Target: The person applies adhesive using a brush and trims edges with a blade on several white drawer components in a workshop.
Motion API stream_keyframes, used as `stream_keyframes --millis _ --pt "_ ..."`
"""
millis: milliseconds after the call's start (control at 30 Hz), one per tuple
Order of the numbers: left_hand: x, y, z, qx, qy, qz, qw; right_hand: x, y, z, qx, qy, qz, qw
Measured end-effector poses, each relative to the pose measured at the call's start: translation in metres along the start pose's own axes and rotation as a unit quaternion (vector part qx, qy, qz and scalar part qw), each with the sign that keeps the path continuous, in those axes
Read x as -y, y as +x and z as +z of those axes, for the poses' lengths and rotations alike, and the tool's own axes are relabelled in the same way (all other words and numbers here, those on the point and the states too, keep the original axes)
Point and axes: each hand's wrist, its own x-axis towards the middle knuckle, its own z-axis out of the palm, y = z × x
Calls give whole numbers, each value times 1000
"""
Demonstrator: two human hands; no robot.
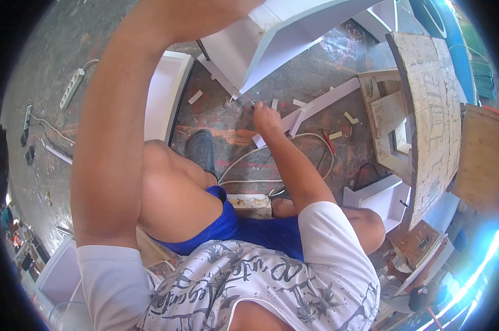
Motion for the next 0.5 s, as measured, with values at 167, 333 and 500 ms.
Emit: stream_keyframes --millis 167,333,500 --pt "-7 -3 -7 5 37 8 999 6 5 2 26 -25 24 999" --pt "-4 -3 -10 13 29 6 999 -3 -4 0 46 -58 2 997" --pt "-10 -6 -20 3 19 21 1000 -13 -17 -7 74 -70 -14 995"
